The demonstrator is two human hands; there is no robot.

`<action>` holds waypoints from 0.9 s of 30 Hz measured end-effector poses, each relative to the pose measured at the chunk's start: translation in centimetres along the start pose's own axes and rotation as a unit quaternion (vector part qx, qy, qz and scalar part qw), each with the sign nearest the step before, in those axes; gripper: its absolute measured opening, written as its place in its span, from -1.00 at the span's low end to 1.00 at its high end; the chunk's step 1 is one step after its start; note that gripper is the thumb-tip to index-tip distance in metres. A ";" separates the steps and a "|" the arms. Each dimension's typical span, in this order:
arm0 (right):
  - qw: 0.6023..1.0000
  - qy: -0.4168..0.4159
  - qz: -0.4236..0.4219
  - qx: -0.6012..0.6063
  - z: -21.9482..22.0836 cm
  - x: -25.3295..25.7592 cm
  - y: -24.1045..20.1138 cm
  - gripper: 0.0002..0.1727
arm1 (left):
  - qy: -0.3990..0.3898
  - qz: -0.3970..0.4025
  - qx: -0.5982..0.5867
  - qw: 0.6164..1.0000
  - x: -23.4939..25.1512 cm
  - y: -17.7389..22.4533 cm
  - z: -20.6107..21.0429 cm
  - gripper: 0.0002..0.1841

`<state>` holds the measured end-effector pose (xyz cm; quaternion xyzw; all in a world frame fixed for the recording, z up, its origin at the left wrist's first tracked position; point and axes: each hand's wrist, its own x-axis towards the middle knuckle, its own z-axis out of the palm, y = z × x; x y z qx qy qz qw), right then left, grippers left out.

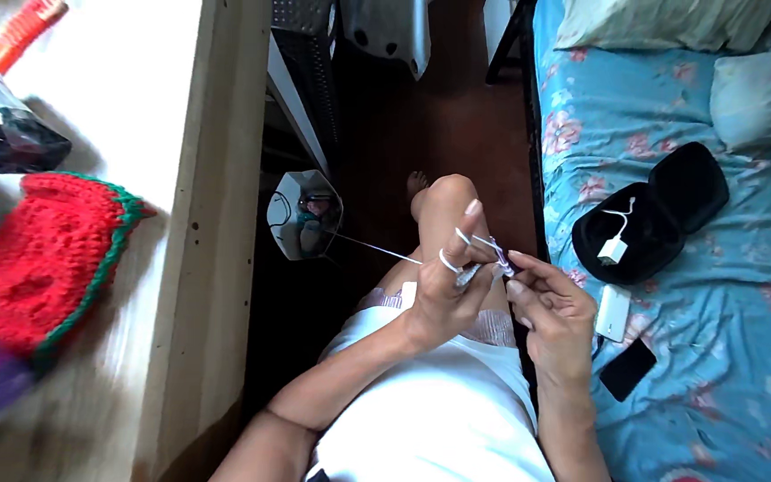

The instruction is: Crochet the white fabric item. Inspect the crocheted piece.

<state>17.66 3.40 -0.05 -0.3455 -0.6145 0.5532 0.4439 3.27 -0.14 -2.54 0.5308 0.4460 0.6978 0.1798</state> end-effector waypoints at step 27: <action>0.901 0.060 -0.267 -0.337 0.1 -1.6 1.9 -0.83 | -0.101 -0.354 -0.194 0.909 3.7 1.8 -5.0 -0.30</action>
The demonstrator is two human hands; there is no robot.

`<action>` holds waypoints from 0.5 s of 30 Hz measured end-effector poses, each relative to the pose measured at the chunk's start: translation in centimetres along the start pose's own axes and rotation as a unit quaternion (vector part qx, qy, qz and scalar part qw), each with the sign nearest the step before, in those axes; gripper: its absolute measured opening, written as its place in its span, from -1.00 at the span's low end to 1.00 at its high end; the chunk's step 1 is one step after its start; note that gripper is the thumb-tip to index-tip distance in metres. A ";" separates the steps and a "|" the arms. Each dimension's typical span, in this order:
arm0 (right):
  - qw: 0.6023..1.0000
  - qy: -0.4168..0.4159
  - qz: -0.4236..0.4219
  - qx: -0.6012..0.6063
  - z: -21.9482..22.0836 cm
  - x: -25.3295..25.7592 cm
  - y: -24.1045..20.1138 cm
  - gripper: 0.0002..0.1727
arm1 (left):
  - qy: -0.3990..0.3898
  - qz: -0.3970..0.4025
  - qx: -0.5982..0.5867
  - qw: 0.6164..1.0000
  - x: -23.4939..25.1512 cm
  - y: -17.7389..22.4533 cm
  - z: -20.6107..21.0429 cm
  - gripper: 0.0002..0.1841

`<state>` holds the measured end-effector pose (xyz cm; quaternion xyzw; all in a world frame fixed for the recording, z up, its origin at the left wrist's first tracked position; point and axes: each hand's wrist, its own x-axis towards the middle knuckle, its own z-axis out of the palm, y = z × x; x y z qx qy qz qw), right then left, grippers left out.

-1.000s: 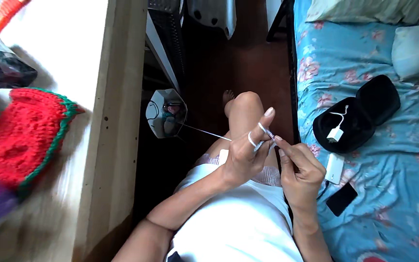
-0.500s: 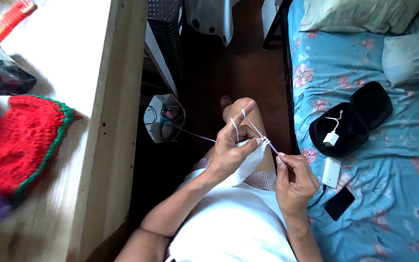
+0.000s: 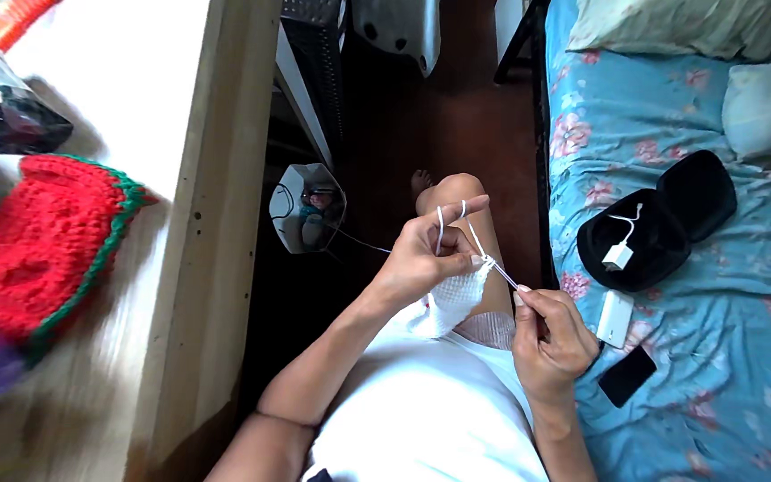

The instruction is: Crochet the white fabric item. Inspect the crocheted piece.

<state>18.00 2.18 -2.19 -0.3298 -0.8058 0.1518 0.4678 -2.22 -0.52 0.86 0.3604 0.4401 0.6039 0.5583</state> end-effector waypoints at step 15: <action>1.000 0.002 -0.007 0.003 -0.3 0.2 0.0 -0.83 | 0.008 0.025 -0.022 0.999 0.2 -0.2 -0.1 -0.39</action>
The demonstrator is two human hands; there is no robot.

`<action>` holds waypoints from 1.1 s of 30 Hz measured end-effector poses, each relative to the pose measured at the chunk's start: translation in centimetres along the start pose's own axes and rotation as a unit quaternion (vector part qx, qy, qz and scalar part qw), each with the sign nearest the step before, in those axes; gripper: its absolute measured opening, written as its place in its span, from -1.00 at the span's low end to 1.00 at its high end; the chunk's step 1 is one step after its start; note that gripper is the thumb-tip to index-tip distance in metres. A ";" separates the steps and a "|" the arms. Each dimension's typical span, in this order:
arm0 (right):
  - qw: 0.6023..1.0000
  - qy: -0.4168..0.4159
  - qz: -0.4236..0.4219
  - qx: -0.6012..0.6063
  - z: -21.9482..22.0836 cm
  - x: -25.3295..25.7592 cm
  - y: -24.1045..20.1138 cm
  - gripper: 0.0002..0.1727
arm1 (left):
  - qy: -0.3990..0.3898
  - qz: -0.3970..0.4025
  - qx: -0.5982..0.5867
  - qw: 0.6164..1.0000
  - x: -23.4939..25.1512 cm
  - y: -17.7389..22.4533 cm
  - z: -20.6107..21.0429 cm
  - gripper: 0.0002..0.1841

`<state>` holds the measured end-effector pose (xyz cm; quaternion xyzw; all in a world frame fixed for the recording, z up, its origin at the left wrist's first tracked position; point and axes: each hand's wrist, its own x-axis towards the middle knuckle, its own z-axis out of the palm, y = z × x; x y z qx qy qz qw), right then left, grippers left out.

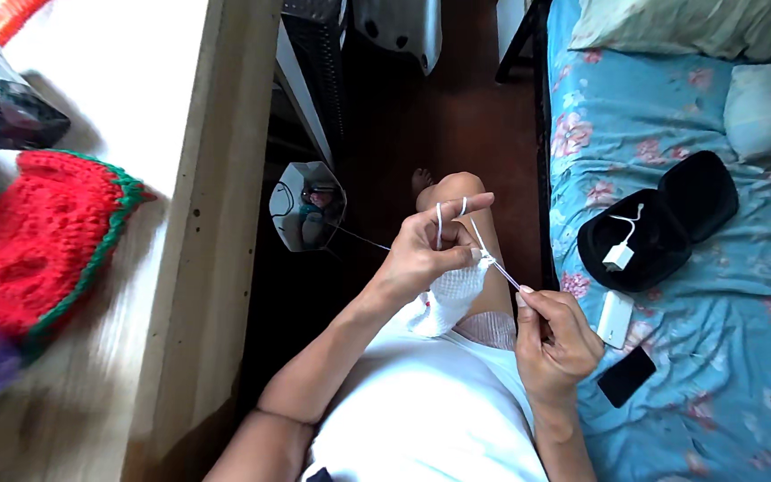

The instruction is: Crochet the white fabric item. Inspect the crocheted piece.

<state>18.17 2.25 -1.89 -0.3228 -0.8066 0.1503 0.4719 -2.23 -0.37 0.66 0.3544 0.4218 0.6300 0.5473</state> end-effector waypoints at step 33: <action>0.893 -0.039 0.302 0.332 -0.1 2.9 -1.1 -0.86 | 0.125 0.332 0.121 0.927 -0.6 -4.6 3.3 -0.58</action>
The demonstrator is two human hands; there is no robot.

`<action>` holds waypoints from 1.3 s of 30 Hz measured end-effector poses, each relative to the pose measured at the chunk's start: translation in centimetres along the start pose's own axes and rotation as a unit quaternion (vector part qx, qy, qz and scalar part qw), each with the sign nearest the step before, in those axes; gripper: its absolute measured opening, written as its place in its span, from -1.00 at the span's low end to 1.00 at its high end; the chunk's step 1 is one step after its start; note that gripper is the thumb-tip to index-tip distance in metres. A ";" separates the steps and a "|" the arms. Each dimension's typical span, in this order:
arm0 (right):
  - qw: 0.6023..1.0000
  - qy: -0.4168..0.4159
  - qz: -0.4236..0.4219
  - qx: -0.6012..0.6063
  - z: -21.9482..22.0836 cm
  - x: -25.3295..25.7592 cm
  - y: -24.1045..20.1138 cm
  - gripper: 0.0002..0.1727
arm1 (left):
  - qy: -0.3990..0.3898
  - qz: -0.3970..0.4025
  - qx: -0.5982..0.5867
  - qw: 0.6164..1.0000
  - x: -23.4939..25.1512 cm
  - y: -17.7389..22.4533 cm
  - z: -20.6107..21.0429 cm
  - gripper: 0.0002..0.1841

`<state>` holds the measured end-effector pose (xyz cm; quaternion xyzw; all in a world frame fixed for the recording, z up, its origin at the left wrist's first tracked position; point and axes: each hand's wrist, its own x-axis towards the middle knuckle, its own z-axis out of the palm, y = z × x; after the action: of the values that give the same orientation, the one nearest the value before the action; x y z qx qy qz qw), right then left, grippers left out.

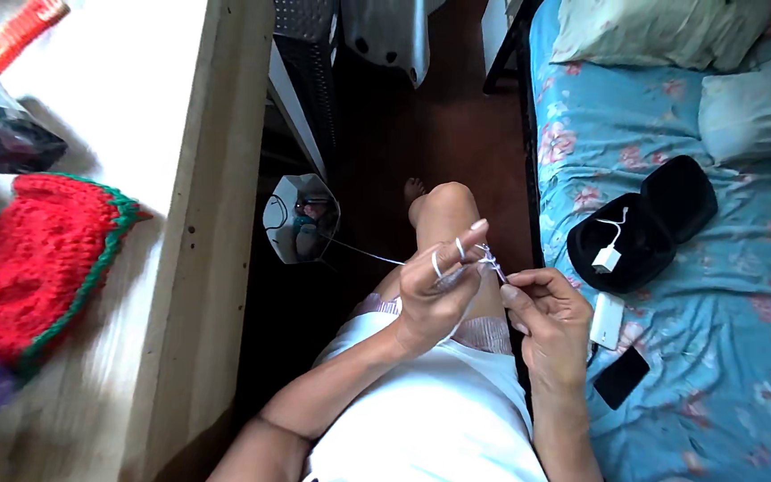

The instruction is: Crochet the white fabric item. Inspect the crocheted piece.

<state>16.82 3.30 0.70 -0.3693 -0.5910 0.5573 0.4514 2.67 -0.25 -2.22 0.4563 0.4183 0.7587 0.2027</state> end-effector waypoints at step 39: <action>0.972 -0.138 0.024 0.190 -0.4 0.5 2.9 -0.73 | -0.125 -0.428 -0.231 0.865 2.6 0.8 -2.1 -0.79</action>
<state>16.88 4.20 -2.15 -0.2105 -0.5218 0.7158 0.4136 -0.33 0.13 -0.72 0.2638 0.3566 0.6087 0.6578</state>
